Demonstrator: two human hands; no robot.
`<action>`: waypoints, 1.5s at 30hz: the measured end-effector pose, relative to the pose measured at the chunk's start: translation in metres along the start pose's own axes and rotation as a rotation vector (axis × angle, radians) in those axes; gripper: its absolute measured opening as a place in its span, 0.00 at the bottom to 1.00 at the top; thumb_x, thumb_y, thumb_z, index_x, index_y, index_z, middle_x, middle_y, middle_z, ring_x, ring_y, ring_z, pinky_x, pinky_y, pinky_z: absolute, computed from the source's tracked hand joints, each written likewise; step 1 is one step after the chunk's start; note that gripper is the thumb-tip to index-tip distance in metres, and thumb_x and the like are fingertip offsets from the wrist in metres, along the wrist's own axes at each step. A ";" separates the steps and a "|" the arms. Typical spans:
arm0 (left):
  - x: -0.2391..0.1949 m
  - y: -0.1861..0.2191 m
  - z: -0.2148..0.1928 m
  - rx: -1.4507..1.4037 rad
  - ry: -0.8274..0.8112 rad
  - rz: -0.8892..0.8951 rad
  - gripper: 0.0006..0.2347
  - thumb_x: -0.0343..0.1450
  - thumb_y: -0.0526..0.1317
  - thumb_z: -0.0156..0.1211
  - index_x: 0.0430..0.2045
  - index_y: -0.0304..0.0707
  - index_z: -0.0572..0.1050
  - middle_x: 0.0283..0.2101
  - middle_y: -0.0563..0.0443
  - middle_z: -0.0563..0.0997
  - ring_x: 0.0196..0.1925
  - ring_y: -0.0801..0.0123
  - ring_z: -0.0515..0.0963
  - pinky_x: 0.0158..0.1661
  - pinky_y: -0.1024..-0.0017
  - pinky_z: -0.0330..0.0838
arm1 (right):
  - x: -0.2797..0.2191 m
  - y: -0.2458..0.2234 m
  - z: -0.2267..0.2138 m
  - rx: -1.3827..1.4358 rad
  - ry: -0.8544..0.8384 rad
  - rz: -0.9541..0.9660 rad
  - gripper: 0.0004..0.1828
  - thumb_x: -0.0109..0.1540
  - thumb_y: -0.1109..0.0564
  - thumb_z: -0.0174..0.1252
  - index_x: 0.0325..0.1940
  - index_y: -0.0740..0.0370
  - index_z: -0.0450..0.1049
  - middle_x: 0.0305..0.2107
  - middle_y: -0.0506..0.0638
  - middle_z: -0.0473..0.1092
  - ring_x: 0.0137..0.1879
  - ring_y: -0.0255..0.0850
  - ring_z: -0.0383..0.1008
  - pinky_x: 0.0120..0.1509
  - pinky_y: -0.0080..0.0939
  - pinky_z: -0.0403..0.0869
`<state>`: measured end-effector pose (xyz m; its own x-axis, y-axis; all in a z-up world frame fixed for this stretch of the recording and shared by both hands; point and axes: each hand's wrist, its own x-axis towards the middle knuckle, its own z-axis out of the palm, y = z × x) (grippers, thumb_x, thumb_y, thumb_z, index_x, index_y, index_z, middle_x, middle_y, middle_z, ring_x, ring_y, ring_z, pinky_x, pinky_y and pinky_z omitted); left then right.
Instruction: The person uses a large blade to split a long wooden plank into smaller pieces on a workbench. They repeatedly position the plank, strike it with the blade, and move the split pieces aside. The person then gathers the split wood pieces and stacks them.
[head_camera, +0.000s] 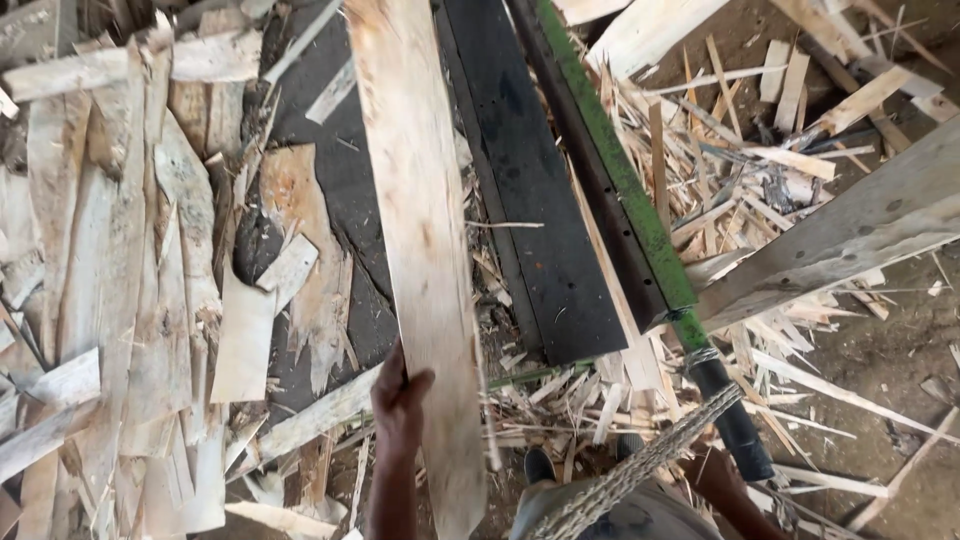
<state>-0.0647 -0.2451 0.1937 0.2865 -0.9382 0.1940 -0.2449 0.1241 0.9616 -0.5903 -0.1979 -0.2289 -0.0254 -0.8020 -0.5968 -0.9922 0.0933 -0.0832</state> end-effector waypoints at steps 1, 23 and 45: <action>0.025 0.015 0.008 -0.033 0.085 -0.179 0.32 0.66 0.29 0.52 0.71 0.32 0.59 0.70 0.32 0.70 0.71 0.52 0.70 0.69 0.60 0.64 | 0.003 -0.005 0.000 0.181 0.040 -0.115 0.23 0.58 0.42 0.64 0.51 0.57 0.76 0.40 0.59 0.79 0.49 0.53 0.80 0.57 0.54 0.77; -0.078 -0.177 0.112 -0.220 -0.109 -0.989 0.21 0.69 0.34 0.59 0.59 0.35 0.73 0.51 0.32 0.80 0.40 0.51 0.84 0.40 0.57 0.88 | -0.022 -0.076 -0.091 0.028 0.033 -0.725 0.11 0.63 0.60 0.55 0.50 0.61 0.74 0.47 0.52 0.73 0.58 0.49 0.69 0.64 0.54 0.66; -0.127 -0.247 0.182 -1.199 0.011 -0.365 0.34 0.74 0.45 0.53 0.77 0.43 0.45 0.81 0.54 0.43 0.26 0.72 0.80 0.27 0.71 0.81 | -0.083 -0.085 -0.190 1.307 -0.079 -0.436 0.08 0.63 0.60 0.58 0.42 0.68 0.80 0.34 0.54 0.77 0.40 0.40 0.74 0.44 0.43 0.74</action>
<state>-0.2090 -0.2150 -0.1039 0.1694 -0.9777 -0.1244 0.8448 0.0790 0.5293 -0.5271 -0.2512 -0.0207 0.3050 -0.8780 -0.3690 -0.0818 0.3618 -0.9286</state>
